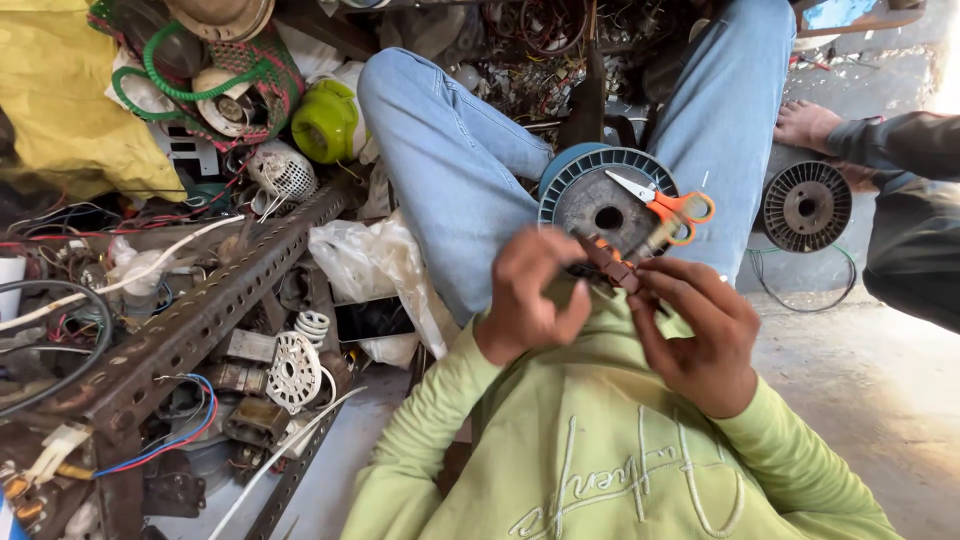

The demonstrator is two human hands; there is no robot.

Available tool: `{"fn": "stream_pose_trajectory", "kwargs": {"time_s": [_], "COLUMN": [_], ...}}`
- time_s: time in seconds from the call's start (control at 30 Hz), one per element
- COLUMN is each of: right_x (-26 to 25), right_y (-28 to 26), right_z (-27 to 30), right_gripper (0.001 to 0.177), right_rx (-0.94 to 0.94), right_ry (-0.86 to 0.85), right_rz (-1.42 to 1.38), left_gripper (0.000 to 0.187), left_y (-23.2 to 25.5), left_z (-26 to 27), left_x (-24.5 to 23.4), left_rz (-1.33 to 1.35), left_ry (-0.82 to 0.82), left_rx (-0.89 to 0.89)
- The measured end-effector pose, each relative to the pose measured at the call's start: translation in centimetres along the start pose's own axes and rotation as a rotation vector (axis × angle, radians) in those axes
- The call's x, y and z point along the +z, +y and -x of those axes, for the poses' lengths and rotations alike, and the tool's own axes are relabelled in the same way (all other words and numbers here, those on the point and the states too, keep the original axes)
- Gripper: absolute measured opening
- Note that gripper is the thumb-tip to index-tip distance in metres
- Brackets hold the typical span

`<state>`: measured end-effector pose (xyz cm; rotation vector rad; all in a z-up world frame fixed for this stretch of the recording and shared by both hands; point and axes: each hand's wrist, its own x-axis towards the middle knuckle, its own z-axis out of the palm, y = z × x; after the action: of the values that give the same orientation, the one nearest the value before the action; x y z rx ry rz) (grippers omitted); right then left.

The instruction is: Repairing a copper-wound motor stator by cutting and connecting wires.

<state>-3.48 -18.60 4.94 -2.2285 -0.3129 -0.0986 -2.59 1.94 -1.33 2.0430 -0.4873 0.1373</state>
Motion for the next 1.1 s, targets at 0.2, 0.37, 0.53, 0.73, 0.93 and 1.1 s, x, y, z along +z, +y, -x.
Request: {"fn": "stream_pose_trajectory", "kwargs": {"time_s": [0.2,0.37,0.53,0.73,0.93,1.1], "right_x": [-0.5,0.7,1.5,1.0,0.6,0.2], "right_y": [4.0,6.7,6.7,7.0,6.4,6.3], "right_z": [-1.6,-2.1,-2.7,-2.4,-3.1,-3.1], "right_gripper": [0.024,0.016,0.018,0.03,0.036,0.033], "right_rx": [-0.009,0.135,0.174,0.267,0.12,0.084], "right_ry": [-0.007,-0.026,0.013,-0.056,-0.077,-0.083], "right_rz": [-0.121,-0.621,-0.662,-0.735,-0.524,-0.463], "left_gripper": [0.05,0.044,0.042,0.043,0.044,0.016], "left_y": [0.1,0.8,0.4,1.1,-4.5,-16.3], "left_z": [-2.8,-2.7,-3.8,-4.2,-6.0,-13.9], "left_x": [1.9,2.5,1.4,0.1,-1.3,0.5], "left_rz": [0.491,0.388,0.377,0.365,0.341,-0.21], "left_ry": [-0.036,0.085,0.065,-0.028,0.055,0.303], "left_rx": [-0.079,-0.278,-0.224,-0.182,-0.158,-0.08]}}
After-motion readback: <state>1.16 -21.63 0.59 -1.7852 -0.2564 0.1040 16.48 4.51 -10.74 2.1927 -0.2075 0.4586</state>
